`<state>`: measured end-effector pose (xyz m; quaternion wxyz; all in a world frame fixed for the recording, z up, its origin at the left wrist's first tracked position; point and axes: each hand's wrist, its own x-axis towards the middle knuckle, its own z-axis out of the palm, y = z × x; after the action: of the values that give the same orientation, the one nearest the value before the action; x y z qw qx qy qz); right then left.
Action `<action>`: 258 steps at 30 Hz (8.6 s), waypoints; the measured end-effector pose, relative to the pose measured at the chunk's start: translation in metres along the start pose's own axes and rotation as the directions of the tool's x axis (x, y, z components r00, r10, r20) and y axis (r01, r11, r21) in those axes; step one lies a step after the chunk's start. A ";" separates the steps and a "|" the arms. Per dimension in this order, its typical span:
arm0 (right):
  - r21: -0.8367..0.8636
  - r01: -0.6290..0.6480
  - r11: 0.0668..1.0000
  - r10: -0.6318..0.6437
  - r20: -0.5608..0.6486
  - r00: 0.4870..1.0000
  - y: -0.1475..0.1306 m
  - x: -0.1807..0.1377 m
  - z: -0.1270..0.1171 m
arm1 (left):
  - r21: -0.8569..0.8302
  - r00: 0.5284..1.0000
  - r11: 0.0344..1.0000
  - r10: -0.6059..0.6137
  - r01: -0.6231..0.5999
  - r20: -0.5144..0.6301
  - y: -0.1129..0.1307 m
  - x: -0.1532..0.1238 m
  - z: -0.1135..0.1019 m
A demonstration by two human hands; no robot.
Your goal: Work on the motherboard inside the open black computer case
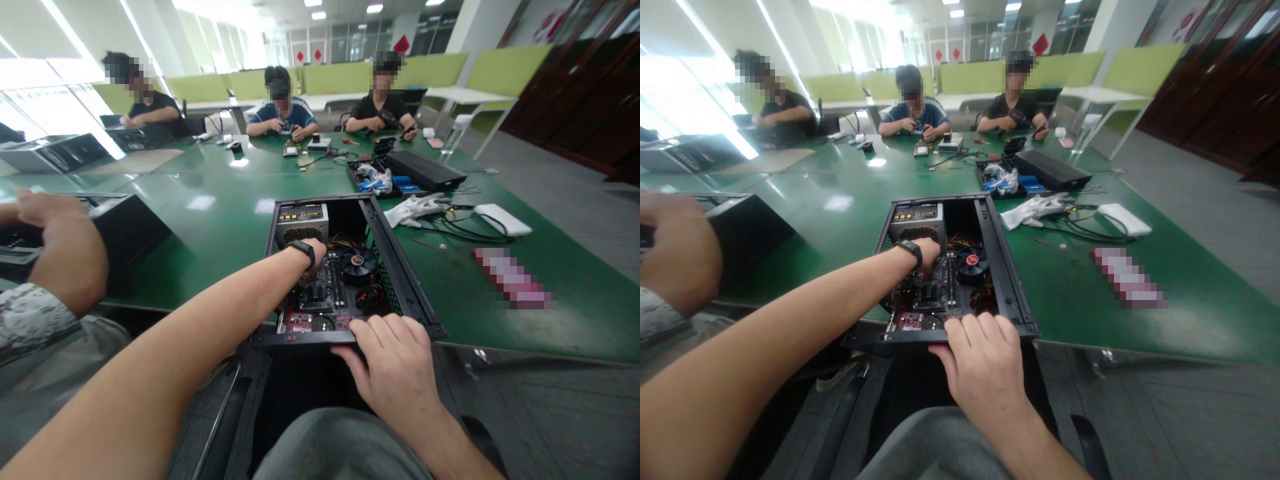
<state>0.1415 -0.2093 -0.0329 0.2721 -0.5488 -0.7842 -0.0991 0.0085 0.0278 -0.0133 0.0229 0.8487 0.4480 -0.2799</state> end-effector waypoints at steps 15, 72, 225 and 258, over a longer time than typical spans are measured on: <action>-0.009 0.009 1.000 -0.009 0.014 1.000 0.000 0.000 -0.001 | -0.028 1.000 1.000 0.011 -0.011 0.002 -0.003 0.003 0.002; -0.271 -0.041 0.962 0.066 0.084 0.994 0.117 0.244 0.130 | -0.559 0.553 0.808 -0.384 -0.187 -0.739 -0.092 -0.040 -0.054; 0.075 -0.001 0.997 0.008 -0.087 0.996 0.004 0.004 0.009 | 0.034 0.999 0.999 0.038 -0.040 0.035 -0.002 0.000 -0.008; 0.070 -0.002 0.998 0.009 -0.092 0.996 0.003 0.004 0.007 | 0.042 0.999 0.998 0.042 -0.043 0.032 -0.004 0.002 -0.007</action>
<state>0.1404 -0.2015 -0.0370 0.3271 -0.5361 -0.7723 -0.0962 0.0098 0.0336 -0.0077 0.0175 0.8540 0.4233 -0.3021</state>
